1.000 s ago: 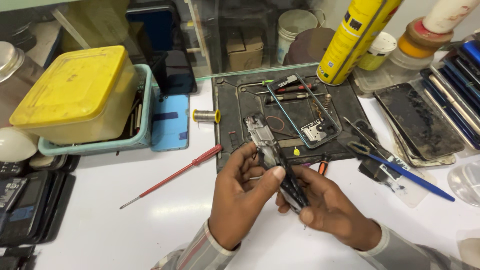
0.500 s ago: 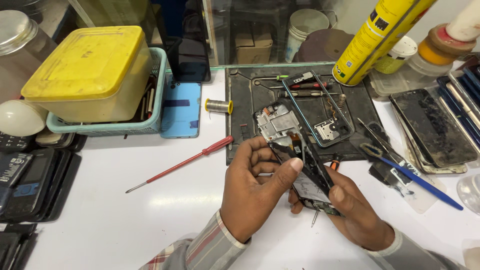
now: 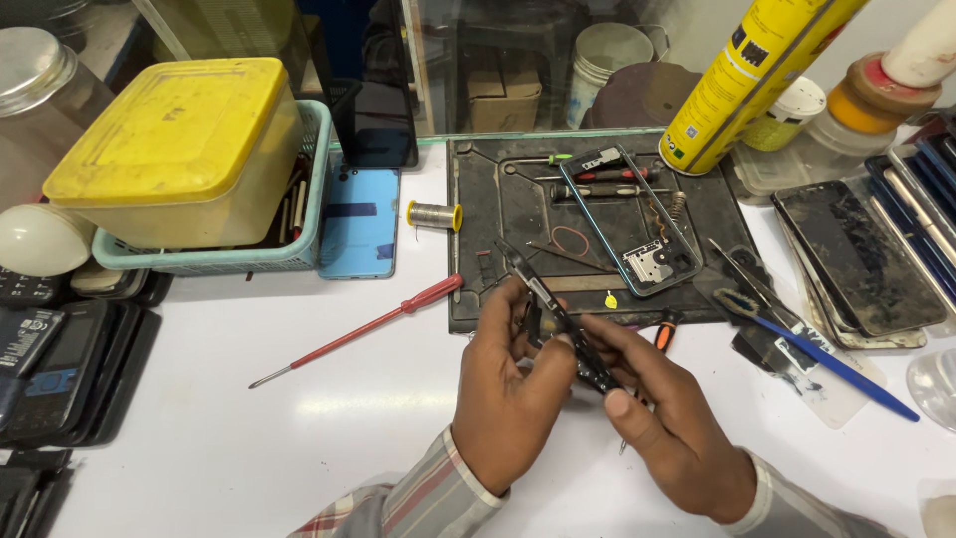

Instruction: The person removes a battery from a disassembled smartphone using a screwdriver and a spray can. They then place a new battery into the phone and wipe it with a cloth.

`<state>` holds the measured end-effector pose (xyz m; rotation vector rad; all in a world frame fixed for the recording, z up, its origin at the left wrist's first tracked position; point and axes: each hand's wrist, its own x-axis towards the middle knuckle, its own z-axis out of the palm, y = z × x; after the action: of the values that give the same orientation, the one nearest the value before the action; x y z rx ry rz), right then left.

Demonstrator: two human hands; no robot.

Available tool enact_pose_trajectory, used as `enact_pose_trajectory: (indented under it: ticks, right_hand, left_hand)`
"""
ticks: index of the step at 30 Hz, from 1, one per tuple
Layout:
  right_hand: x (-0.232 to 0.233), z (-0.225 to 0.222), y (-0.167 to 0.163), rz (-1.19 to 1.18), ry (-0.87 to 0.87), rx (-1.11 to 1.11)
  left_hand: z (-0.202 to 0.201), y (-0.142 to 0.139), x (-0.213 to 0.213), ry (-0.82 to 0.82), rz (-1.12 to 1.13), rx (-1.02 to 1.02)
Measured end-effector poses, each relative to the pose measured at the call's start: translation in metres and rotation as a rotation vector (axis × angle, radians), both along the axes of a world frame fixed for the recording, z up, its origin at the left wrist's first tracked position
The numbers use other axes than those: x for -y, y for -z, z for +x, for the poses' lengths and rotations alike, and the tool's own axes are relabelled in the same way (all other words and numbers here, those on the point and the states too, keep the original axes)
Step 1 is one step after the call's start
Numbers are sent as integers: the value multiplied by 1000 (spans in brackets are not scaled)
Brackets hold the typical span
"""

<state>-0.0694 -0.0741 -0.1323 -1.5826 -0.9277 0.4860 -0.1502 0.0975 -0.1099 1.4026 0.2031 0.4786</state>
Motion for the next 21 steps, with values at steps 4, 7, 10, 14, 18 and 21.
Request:
enact_pose_trajectory:
  ticks: [4, 7, 10, 14, 18, 21]
  right_hand:
    - [-1, -2, -2, -55, 42, 82]
    - [0, -2, -2, -69, 70, 129]
    - [1, -1, 0, -55, 72, 255]
    - [4, 2, 0, -155, 98, 310]
    - [6, 5, -1, -148, 67, 265]
    - [6, 7, -1, -102, 23, 280]
  left_hand:
    - [3, 6, -2, 72, -265, -75]
    - [3, 5, -5, 89, -314, -159]
    - [3, 3, -6, 81, -297, -129]
    - [1, 0, -3, 58, -238, -84]
    - [0, -1, -2, 44, -211, -71]
    - [-1, -1, -1, 38, -222, -59]
